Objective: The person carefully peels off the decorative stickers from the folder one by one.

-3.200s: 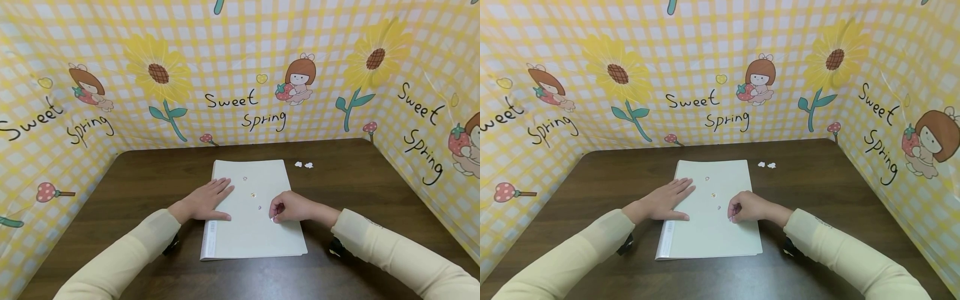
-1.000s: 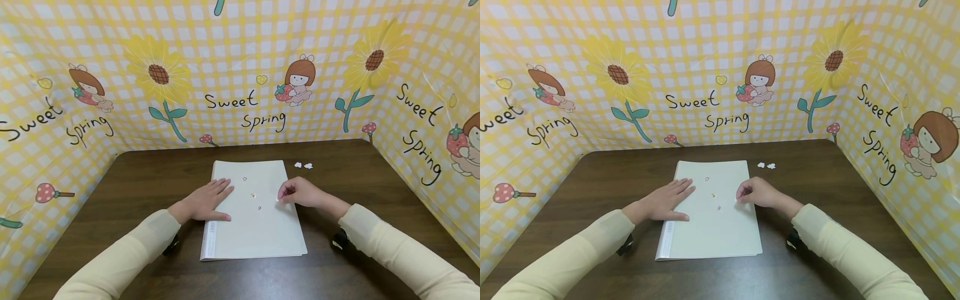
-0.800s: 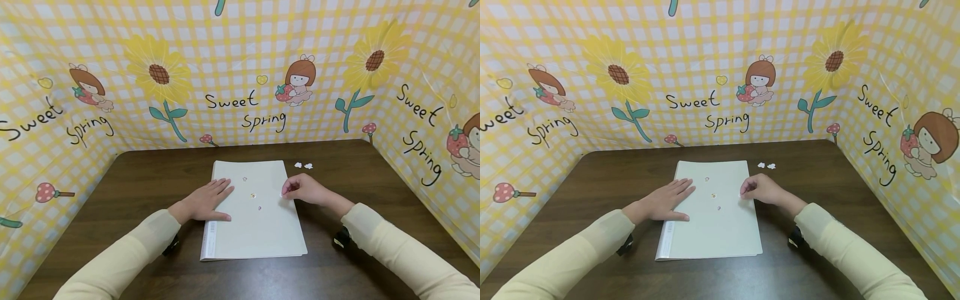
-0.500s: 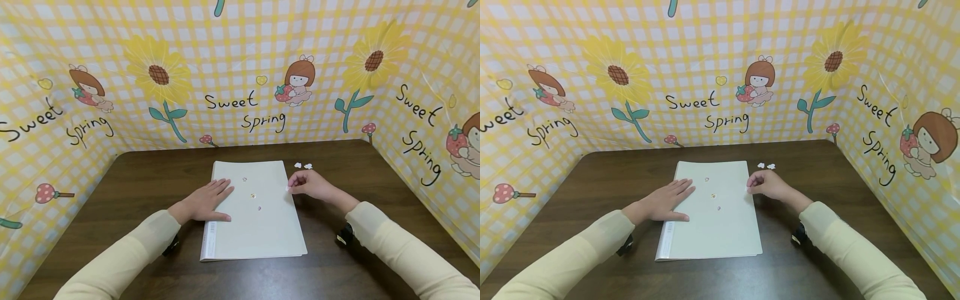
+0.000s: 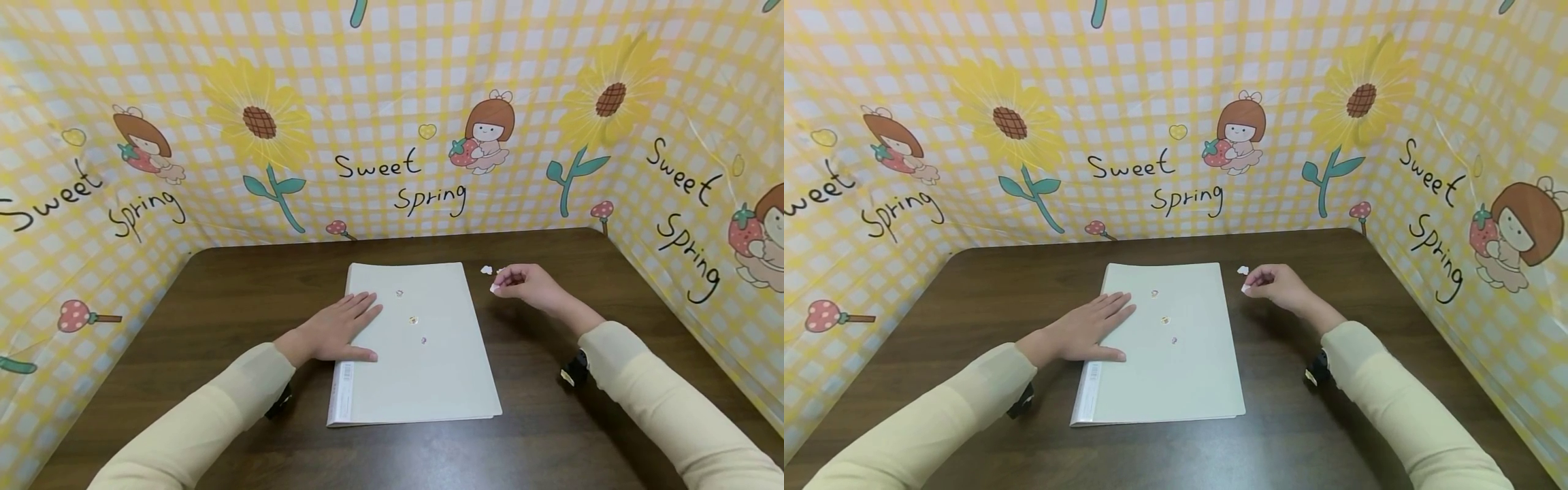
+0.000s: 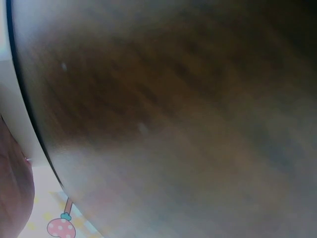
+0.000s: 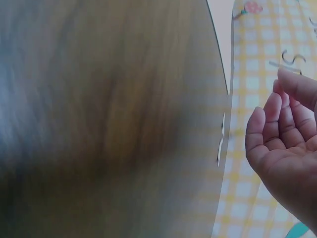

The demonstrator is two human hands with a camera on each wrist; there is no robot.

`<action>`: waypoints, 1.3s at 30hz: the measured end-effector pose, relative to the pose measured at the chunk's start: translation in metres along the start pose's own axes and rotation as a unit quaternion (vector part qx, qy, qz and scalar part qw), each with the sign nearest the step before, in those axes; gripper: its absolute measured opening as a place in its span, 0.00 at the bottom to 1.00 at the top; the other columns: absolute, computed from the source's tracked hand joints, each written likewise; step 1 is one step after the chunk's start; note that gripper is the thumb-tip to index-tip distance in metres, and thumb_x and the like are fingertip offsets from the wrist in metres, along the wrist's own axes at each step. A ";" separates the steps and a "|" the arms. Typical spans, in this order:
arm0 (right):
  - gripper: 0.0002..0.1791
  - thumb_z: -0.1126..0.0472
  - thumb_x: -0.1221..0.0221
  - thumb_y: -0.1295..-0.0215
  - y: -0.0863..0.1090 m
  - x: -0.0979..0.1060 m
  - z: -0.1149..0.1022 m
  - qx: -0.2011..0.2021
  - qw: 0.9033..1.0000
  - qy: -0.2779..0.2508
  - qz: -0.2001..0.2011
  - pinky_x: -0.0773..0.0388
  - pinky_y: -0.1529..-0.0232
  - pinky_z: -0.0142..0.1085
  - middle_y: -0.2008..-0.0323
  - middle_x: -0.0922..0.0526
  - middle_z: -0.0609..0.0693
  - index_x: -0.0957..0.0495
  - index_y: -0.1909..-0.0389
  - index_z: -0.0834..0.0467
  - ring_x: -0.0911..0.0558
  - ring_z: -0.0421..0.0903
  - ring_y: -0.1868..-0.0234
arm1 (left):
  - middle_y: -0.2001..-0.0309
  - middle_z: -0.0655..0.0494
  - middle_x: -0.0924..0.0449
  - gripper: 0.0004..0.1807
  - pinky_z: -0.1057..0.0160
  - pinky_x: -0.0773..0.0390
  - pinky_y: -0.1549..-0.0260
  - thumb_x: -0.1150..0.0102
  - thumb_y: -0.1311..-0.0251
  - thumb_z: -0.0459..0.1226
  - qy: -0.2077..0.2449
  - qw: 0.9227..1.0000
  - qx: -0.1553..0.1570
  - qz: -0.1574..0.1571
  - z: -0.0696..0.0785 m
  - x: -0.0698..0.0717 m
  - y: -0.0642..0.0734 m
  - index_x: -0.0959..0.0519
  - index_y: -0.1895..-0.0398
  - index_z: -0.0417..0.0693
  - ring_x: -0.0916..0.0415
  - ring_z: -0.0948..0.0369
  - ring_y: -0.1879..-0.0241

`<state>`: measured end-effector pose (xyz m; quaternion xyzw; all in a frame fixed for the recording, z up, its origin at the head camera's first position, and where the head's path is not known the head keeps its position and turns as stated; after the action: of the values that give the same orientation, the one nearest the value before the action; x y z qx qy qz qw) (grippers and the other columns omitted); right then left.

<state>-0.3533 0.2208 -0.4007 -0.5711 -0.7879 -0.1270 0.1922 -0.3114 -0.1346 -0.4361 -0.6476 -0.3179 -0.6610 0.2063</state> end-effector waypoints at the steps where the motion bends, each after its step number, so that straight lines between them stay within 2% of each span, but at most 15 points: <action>1: 0.14 0.63 0.33 0.39 0.000 0.003 0.001 -0.002 1.000 0.002 0.005 0.25 0.59 0.41 0.64 0.21 0.55 0.21 0.60 0.69 0.25 0.45 0.63 | 0.23 0.47 0.61 0.58 0.53 0.60 0.30 0.68 0.45 0.77 0.000 1.000 0.000 0.000 0.000 0.000 0.000 0.54 0.22 0.47 0.65 0.52 0.25; 7: 0.16 0.62 0.35 0.37 -0.006 0.024 0.013 -0.023 0.999 0.013 0.030 0.23 0.58 0.41 0.65 0.22 0.53 0.23 0.56 0.70 0.25 0.44 0.64 | 0.23 0.47 0.61 0.58 0.54 0.60 0.30 0.70 0.46 0.78 0.000 1.000 0.001 0.003 -0.002 -0.002 0.000 0.55 0.22 0.47 0.66 0.53 0.25; 14: 0.16 0.64 0.36 0.36 -0.013 0.044 0.026 -0.041 0.998 -0.005 0.053 0.21 0.58 0.39 0.67 0.21 0.49 0.25 0.55 0.72 0.22 0.43 0.64 | 0.23 0.47 0.62 0.58 0.54 0.60 0.30 0.70 0.46 0.78 -0.001 1.000 0.004 0.000 -0.001 -0.001 0.000 0.55 0.22 0.48 0.66 0.53 0.25; 19: 0.17 0.62 0.36 0.35 -0.020 0.055 0.035 -0.059 0.996 -0.010 0.064 0.21 0.57 0.38 0.67 0.20 0.48 0.24 0.53 0.71 0.20 0.48 0.61 | 0.23 0.44 0.59 0.57 0.51 0.57 0.30 0.66 0.43 0.75 0.002 1.000 -0.013 0.014 0.001 0.003 0.001 0.52 0.23 0.44 0.63 0.50 0.25; 23: 0.18 0.61 0.37 0.35 -0.025 0.060 0.043 -0.074 0.995 -0.002 0.067 0.21 0.56 0.37 0.66 0.19 0.48 0.25 0.52 0.71 0.20 0.51 0.58 | 0.24 0.43 0.58 0.56 0.51 0.56 0.30 0.65 0.42 0.74 0.002 1.000 -0.019 0.021 0.001 0.003 0.002 0.51 0.23 0.43 0.62 0.50 0.25; 29: 0.17 0.62 0.38 0.34 -0.031 0.064 0.050 -0.078 0.994 0.010 0.070 0.22 0.57 0.35 0.66 0.19 0.48 0.25 0.52 0.72 0.20 0.46 0.60 | 0.23 0.44 0.61 0.56 0.52 0.58 0.30 0.66 0.43 0.75 0.003 1.000 -0.013 0.009 0.001 0.000 0.001 0.54 0.22 0.45 0.65 0.51 0.25; 39: 0.16 0.64 0.39 0.33 -0.034 0.063 0.056 -0.095 0.993 0.031 0.065 0.25 0.60 0.34 0.66 0.19 0.49 0.26 0.51 0.72 0.24 0.44 0.63 | 0.23 0.44 0.60 0.57 0.52 0.58 0.30 0.66 0.43 0.76 0.001 1.000 -0.013 0.013 0.001 0.001 0.001 0.53 0.22 0.45 0.64 0.51 0.25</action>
<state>-0.4114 0.2873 -0.4224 -0.6329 -0.7268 -0.2060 0.1696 -0.3102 -0.1346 -0.4350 -0.6535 -0.3007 -0.6633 0.2064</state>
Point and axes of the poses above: each hand's wrist, its own y-axis away from the middle knuckle, its own x-axis out of the back of the hand, z = x × y, the point moved 6 cm from there along -y, towards the middle knuckle
